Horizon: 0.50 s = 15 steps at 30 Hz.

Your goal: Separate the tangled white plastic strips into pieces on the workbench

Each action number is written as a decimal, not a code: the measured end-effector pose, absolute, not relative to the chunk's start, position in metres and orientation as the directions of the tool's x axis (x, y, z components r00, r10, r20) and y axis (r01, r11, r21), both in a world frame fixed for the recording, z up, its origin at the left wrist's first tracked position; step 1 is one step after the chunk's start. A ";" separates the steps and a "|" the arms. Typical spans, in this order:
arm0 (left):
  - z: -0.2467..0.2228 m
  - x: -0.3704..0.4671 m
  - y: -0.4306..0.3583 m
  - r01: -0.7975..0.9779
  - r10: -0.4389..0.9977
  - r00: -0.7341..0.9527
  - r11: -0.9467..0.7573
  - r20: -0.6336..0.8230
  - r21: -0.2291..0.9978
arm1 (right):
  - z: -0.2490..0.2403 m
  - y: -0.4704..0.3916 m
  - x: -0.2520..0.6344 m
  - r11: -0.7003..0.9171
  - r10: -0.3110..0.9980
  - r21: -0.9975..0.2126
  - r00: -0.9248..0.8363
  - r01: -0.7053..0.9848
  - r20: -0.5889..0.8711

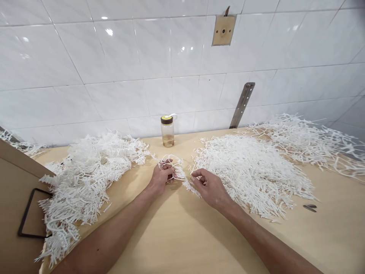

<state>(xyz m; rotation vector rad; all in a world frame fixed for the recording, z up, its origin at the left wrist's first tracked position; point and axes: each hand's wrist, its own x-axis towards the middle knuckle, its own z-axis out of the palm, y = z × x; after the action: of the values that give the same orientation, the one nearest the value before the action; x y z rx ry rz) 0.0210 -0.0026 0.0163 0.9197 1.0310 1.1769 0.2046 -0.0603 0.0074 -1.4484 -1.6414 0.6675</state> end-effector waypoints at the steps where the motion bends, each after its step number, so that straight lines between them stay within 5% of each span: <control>1: 0.018 0.021 -0.004 -0.290 0.985 0.100 0.167 -0.144 0.942 | 0.008 -0.061 0.205 0.181 0.976 -0.827 0.004 0.533 0.217; 10: 0.023 0.026 -0.014 -0.345 0.949 0.304 0.197 -0.090 0.918 | 0.010 -0.061 0.208 0.037 0.992 -0.984 -0.127 0.175 0.014; 15: 0.023 0.028 -0.016 -0.310 0.954 0.280 0.190 -0.102 0.932 | 0.011 -0.063 0.208 0.015 0.980 -0.990 -0.197 0.137 -0.013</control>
<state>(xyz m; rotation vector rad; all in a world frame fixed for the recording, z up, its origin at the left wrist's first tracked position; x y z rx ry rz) 0.0278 -0.0158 0.0228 0.9687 0.8423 1.0543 0.2076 -0.0626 0.0111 -1.2096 -1.4611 1.2858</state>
